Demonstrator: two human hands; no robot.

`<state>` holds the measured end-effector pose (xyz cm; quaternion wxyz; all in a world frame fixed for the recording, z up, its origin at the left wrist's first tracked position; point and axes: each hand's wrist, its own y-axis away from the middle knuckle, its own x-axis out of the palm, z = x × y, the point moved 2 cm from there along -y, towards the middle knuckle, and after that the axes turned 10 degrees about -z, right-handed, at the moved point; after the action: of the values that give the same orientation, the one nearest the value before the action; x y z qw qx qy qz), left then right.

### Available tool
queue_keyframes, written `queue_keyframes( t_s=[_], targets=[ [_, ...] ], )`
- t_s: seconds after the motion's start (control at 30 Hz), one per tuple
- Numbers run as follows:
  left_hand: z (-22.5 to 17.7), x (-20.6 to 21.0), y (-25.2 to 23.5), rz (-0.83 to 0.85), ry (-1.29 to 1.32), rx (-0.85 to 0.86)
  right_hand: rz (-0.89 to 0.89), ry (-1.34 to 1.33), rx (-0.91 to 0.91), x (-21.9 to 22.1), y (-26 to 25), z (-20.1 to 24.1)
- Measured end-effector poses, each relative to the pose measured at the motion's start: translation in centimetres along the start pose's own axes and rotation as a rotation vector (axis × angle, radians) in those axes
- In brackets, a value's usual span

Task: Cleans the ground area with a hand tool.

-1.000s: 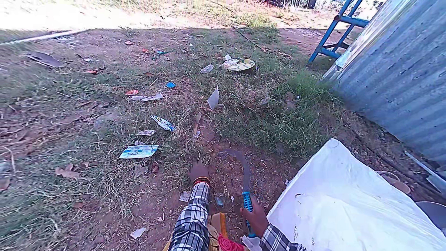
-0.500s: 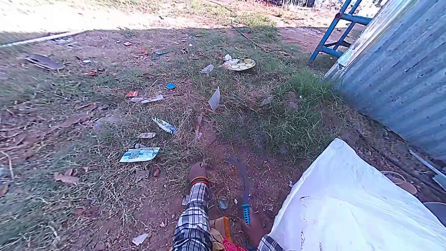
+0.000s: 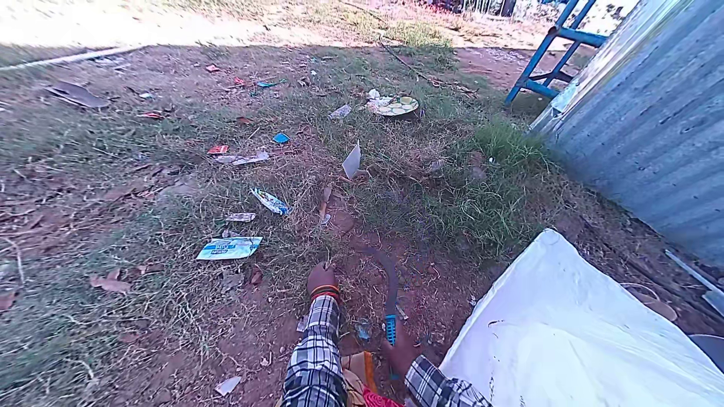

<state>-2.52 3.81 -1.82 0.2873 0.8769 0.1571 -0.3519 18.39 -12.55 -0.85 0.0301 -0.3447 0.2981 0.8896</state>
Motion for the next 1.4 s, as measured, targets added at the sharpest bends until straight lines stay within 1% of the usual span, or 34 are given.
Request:
queue_keyframes(
  t_s=[0.07,0.17,0.23,0.33,0.37,0.4,0.43,0.47,0.5,0.53,0.57,0.63,0.7,0.73,0.8,0.9,0.93,0.97,1.0,1.03,1.1,1.13,1.17,1.27,1.3,1.33,1.4],
  targets=[
    [0.0,0.1,-0.1,0.004,0.016,-0.016,0.052,0.016,0.037,-0.2,1.6,-1.3],
    [0.0,0.2,0.0,0.004,0.003,-0.027,0.031,-0.144,0.053,-2.6,2.2,-0.3],
    [-0.2,0.1,0.0,0.001,0.006,-0.019,-0.093,-0.292,-0.025,-4.0,1.2,1.3],
    [-0.1,0.1,0.1,-0.001,0.012,-0.017,-0.305,-0.521,-0.153,-5.4,-1.0,5.1],
    [-0.1,0.1,0.1,0.006,0.01,-0.016,-0.353,-0.541,-0.179,-5.4,-1.7,5.9],
    [-0.1,0.1,0.1,0.011,0.011,-0.016,-0.374,-0.497,-0.186,-4.9,-2.4,5.9],
    [0.0,0.0,0.1,0.016,0.009,-0.018,-0.356,-0.39,-0.161,-3.9,-2.6,5.1],
    [0.0,0.0,0.0,0.021,0.002,-0.018,-0.273,-0.245,-0.101,-2.7,-2.2,3.7],
    [0.0,0.0,0.0,0.027,-0.002,-0.019,-0.137,-0.115,-0.019,-1.6,-1.3,2.3],
    [0.0,-0.1,-0.2,0.03,0.001,-0.018,-0.021,-0.055,0.036,-0.4,-0.2,0.7],
    [0.0,0.0,-0.3,0.034,0.005,-0.013,0.036,-0.021,0.073,0.0,1.1,-0.4],
    [0.1,0.0,-0.4,0.035,0.002,-0.018,0.083,0.004,0.08,-0.6,3.3,-1.5],
    [0.1,0.2,-0.2,0.032,-0.005,-0.02,0.093,-0.066,0.074,-2.0,4.5,-1.8],
    [-0.1,0.2,-0.2,0.032,0.0,-0.016,0.058,-0.107,0.06,-2.9,4.2,-1.6],
    [-0.2,0.2,-0.1,0.037,0.001,-0.007,-0.086,-0.235,-0.016,-4.7,2.9,0.1],
    [0.2,0.1,-0.2,0.037,0.014,-0.007,-0.329,-0.549,-0.134,-6.4,0.2,5.0],
    [0.1,0.1,-0.3,0.037,0.017,-0.007,-0.394,-0.616,-0.161,-6.4,-0.7,6.3],
    [0.1,0.2,-0.3,0.037,0.018,-0.005,-0.438,-0.614,-0.174,-5.9,-1.5,6.8],
    [0.1,0.2,-0.2,0.041,0.016,-0.004,-0.454,-0.526,-0.161,-4.8,-2.0,6.3],
    [0.2,0.2,-0.2,0.046,0.011,-0.004,-0.391,-0.37,-0.121,-3.5,-2.1,5.1],
    [0.1,-0.1,-0.4,0.049,0.007,-0.009,-0.068,-0.044,-0.011,-0.9,-0.7,2.5],
    [0.1,-0.3,-0.4,0.05,0.011,-0.01,0.034,0.011,0.017,0.2,0.1,1.3],
    [0.0,-0.2,-0.3,0.055,0.019,-0.014,0.073,0.02,0.036,0.5,0.7,0.6],
    [0.0,-0.2,-0.1,0.063,0.009,-0.024,0.105,-0.094,0.081,0.0,1.1,1.1],
    [-0.1,-0.2,-0.1,0.063,0.006,-0.023,0.09,-0.125,0.086,-0.5,0.9,1.5],
    [-0.3,-0.3,-0.1,0.06,0.01,-0.021,0.048,-0.163,0.065,-1.1,0.6,2.1],
    [-0.2,-0.4,-0.1,0.066,0.015,-0.019,-0.091,-0.257,-0.004,-2.5,0.1,3.8]
  ],
)
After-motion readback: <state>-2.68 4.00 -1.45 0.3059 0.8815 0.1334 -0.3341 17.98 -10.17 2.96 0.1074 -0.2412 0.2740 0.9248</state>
